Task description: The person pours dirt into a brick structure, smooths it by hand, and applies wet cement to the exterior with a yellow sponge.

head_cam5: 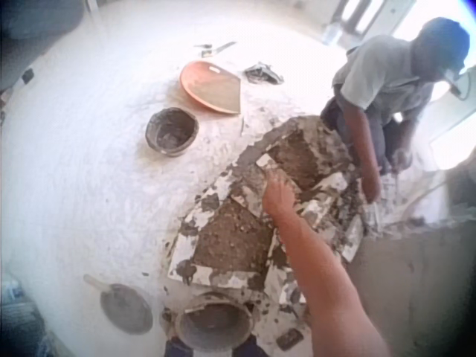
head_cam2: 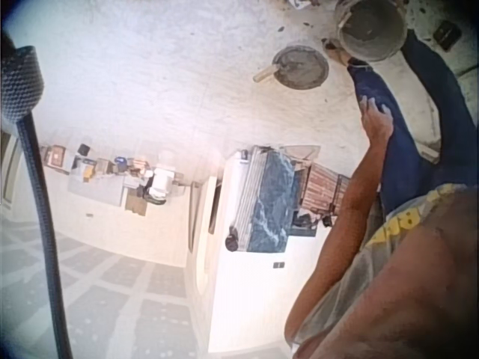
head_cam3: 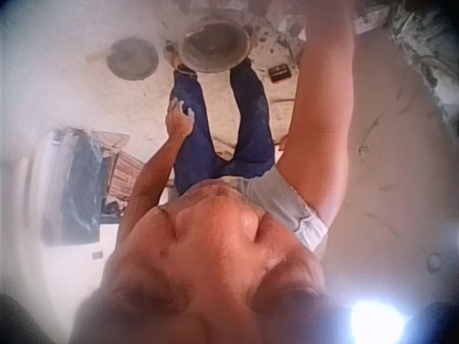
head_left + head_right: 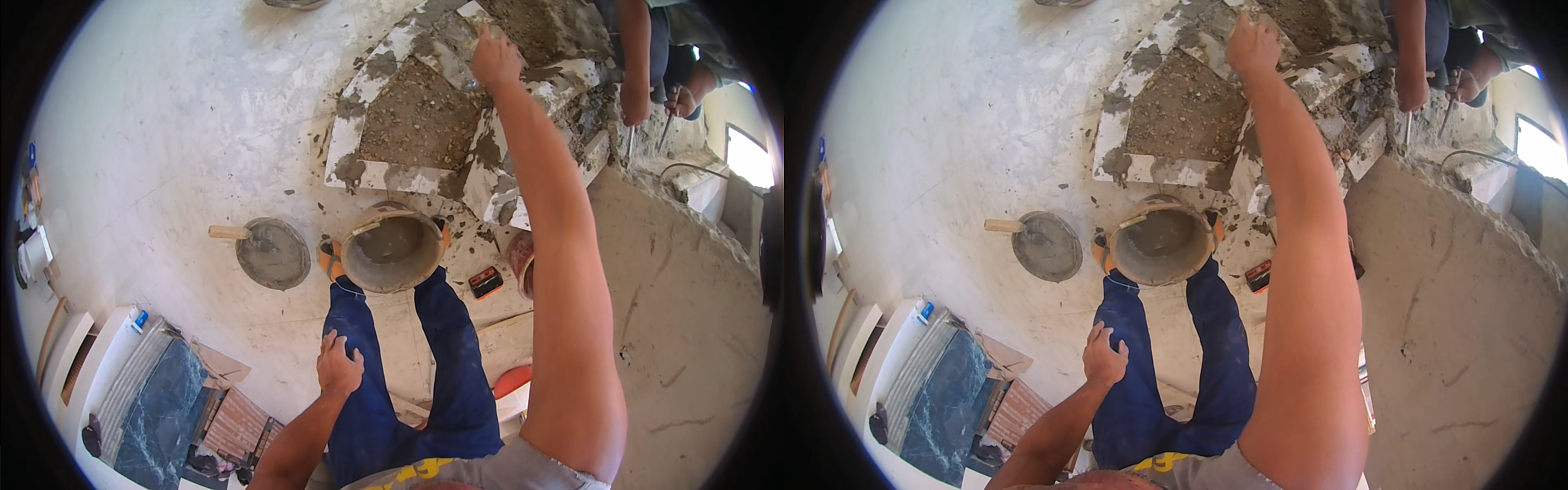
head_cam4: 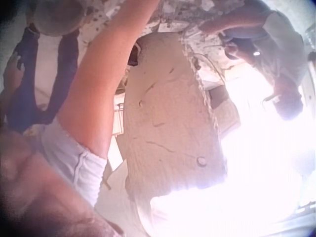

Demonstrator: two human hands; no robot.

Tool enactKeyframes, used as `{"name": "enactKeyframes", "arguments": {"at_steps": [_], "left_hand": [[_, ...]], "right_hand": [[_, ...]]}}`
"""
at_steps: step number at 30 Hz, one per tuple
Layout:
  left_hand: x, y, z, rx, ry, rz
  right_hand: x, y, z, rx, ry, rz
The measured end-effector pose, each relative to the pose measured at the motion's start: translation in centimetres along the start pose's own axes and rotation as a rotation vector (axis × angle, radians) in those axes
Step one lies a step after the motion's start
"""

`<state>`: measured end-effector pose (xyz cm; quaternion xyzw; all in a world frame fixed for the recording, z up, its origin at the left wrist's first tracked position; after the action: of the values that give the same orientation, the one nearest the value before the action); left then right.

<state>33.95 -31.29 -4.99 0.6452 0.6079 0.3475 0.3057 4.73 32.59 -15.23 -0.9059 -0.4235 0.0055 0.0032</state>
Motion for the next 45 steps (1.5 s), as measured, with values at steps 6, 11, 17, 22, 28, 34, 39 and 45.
{"name": "enactKeyframes", "arguments": {"at_steps": [6, 11, 17, 22, 28, 34, 39, 45], "left_hand": [[-0.8, 0.3, -0.3, 0.033, -0.003, 0.035], [-1.8, 0.3, -1.2, 0.038, 0.001, 0.04], [-2.6, 0.3, -3.6, 0.145, 0.004, 0.201], [-3.2, 0.1, -6.2, 0.225, -0.009, 0.396], [-6.8, 0.8, -9.6, 0.362, -0.032, 0.488], [-9.9, 2.5, -8.4, 0.306, -0.137, 0.547], [-11.2, 2.7, -7.3, 0.275, -0.178, 0.557], [-13.7, 2.7, -4.4, 0.273, -0.172, 0.612]], "right_hand": [[-4.5, 14.6, -1.4, 0.0, -0.408, 0.014], [-9.1, 33.9, -1.0, -0.378, -0.622, 0.181], [-9.1, 47.2, 1.8, -0.543, -0.633, 0.533], [-4.7, 53.1, -0.8, -0.34, -0.462, 0.554], [-4.4, 53.5, -13.4, -0.086, -0.758, 0.748], [-5.3, 57.8, -15.6, -0.175, -0.985, 0.695], [-10.4, 63.0, -4.5, -0.515, -0.721, 0.559], [-14.3, 71.0, 3.7, -0.733, -0.697, 0.816]]}}
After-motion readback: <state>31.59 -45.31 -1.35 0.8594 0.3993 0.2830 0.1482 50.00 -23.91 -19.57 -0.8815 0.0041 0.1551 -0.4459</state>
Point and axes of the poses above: each hand's wrist, its own y-axis away from the middle knuckle, its own z-axis out of the palm, x = y × z, the point moved 9 cm from there along -y, towards the middle knuckle, and after that the axes turned 10 degrees about x, right-handed, at the moved point
